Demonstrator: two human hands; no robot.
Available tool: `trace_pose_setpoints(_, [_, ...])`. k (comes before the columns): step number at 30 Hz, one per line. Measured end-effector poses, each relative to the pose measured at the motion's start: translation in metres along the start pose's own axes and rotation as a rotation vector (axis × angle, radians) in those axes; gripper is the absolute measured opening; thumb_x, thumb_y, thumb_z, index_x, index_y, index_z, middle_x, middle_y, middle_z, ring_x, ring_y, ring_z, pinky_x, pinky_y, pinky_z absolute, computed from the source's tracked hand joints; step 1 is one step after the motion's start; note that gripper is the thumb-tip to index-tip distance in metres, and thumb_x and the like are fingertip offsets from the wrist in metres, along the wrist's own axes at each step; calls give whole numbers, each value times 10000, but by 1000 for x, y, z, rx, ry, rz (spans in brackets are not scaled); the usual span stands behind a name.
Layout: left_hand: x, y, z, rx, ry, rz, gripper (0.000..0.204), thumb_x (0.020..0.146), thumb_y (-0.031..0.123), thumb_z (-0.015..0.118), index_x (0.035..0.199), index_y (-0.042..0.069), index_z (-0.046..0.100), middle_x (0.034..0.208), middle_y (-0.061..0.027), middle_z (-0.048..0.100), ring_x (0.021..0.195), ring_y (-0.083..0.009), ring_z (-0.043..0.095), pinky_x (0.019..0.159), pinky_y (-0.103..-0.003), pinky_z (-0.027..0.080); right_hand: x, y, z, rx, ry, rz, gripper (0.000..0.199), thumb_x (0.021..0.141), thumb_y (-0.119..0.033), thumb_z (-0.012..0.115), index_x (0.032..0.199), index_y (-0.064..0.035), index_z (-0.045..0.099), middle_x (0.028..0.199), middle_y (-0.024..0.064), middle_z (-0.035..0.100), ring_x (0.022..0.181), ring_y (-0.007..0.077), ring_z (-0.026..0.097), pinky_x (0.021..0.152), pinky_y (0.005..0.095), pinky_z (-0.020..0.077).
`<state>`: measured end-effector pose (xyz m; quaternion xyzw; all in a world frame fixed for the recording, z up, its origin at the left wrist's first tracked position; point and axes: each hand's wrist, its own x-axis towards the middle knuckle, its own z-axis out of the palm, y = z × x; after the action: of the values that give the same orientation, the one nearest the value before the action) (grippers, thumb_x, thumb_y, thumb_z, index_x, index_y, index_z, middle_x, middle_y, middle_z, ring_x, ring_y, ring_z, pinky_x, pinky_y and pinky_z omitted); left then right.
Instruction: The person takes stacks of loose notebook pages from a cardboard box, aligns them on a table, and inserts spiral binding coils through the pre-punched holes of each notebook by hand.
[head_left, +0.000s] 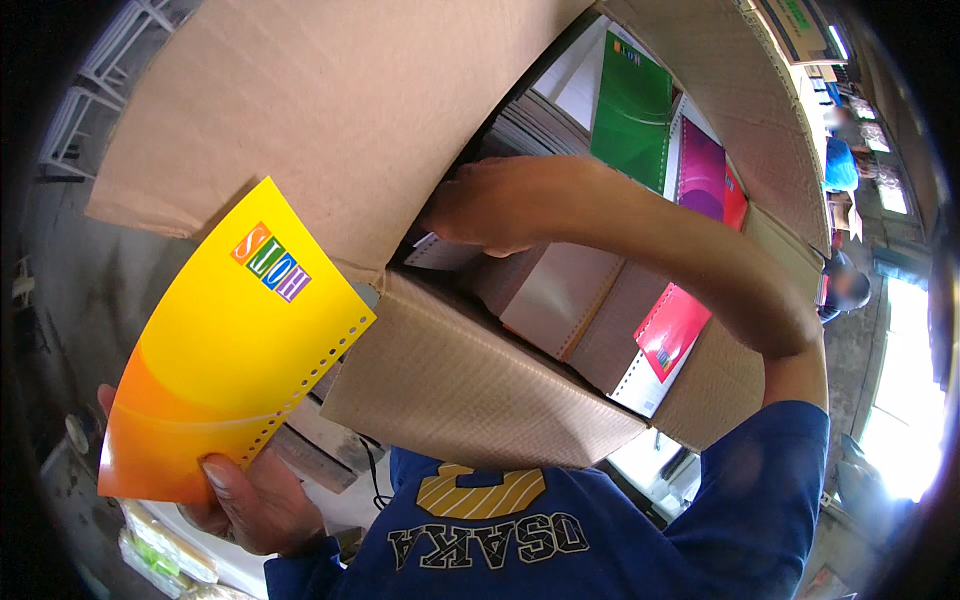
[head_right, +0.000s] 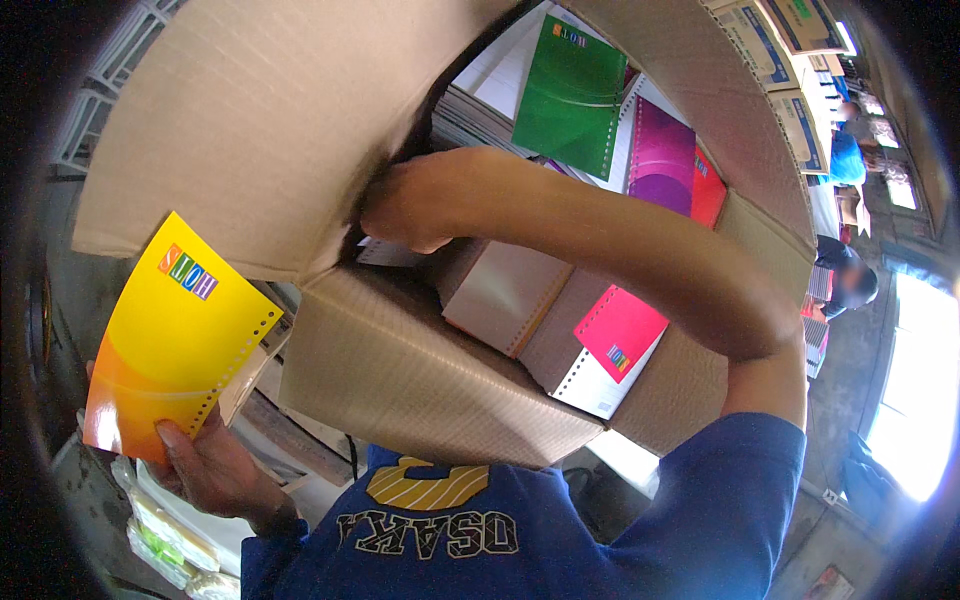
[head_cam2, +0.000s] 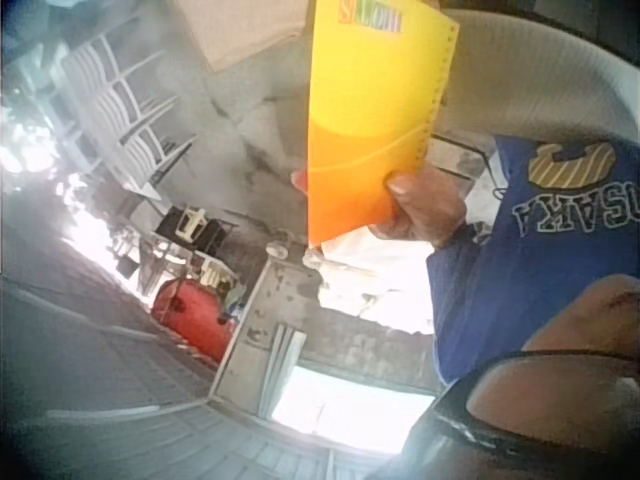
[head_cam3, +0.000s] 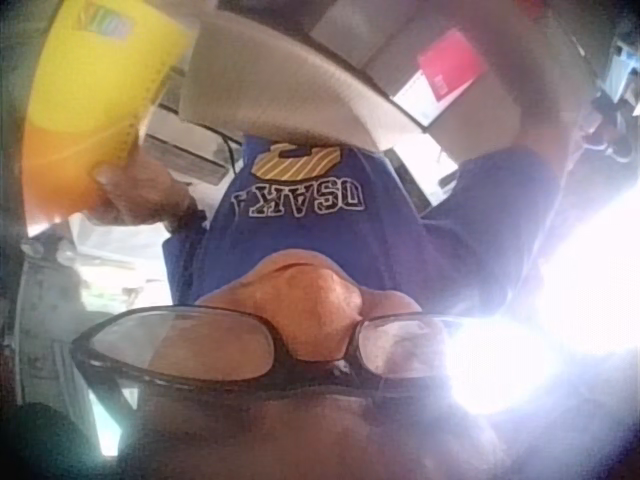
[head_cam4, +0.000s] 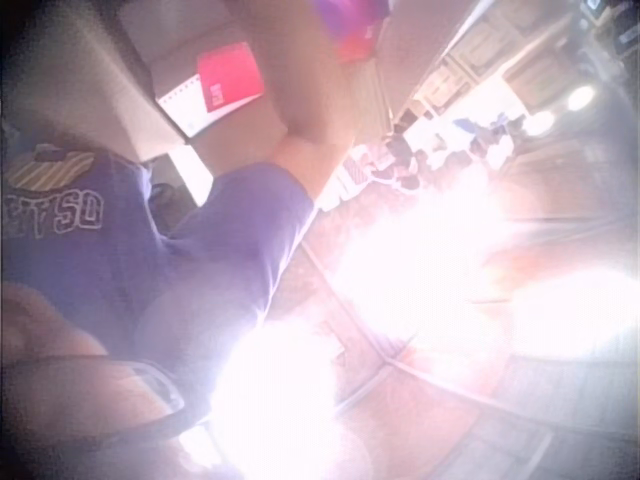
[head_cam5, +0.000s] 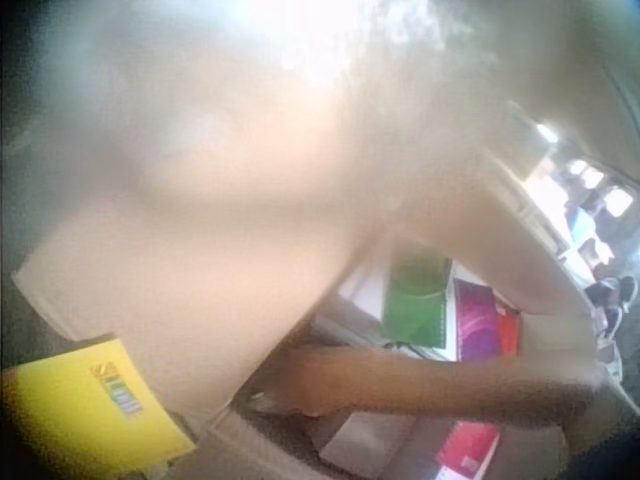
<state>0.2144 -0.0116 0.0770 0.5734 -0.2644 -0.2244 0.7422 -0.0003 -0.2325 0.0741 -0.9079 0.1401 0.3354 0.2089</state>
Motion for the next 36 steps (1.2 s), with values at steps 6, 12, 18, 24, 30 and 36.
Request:
trace_pose_setpoints(6, [2, 6, 7, -78, -155, -29, 485, 959, 110, 513, 1408, -9, 373, 1389, -204, 447, 1215, -356, 490, 1031, -531, 382, -50, -14, -32, 188, 125, 81, 534, 672, 69, 600, 1198, 3, 541, 1039, 189, 635, 992, 360, 612, 858, 440, 507])
trace_pose_setpoints(12, [0, 10, 11, -262, -270, -25, 450, 968, 87, 486, 1397, -6, 389, 1391, -195, 454, 1225, -347, 490, 1030, -536, 390, -100, -20, -24, 109, 764, -66, 291, 660, 113, 597, 938, 27, 601, 943, 183, 644, 963, 350, 633, 730, 425, 552])
trace_pose_setpoints(18, [-1, 17, 14, -461, -283, -231, 412, 981, 94, 474, 1379, 0, 421, 1378, -201, 473, 1228, -343, 494, 1028, -547, 393, -119, -36, 32, -222, 965, -173, 149, 728, -38, 652, 850, -72, 573, 936, 66, 608, 921, 209, 636, 735, 322, 569])
trace_pose_setpoints(24, [-4, 10, 7, -390, -401, -142, 388, 948, 108, 531, 1328, 67, 464, 1333, -146, 513, 1156, -298, 555, 919, -487, 500, -131, -33, 60, -256, 663, -96, 127, 768, -133, 640, 862, -92, 565, 973, 41, 544, 936, 172, 572, 697, 293, 539])
trace_pose_setpoints(30, [-13, 13, 14, -325, -285, -151, 418, 949, 118, 540, 1354, 60, 452, 1302, -162, 543, 1170, -326, 550, 945, -509, 479, -137, -23, 64, 48, 365, -104, 154, 769, -63, 628, 917, -45, 591, 1021, 95, 580, 1036, 260, 581, 822, 367, 541])
trace_pose_setpoints(36, [-5, 13, 10, -574, -506, -174, 363, 995, 82, 438, 1347, 1, 469, 1375, -197, 487, 1229, -323, 510, 1048, -506, 403, -121, -5, 47, 320, 441, 7, 407, 690, 134, 549, 1068, -5, 601, 1104, 121, 586, 1118, 288, 539, 914, 380, 488])
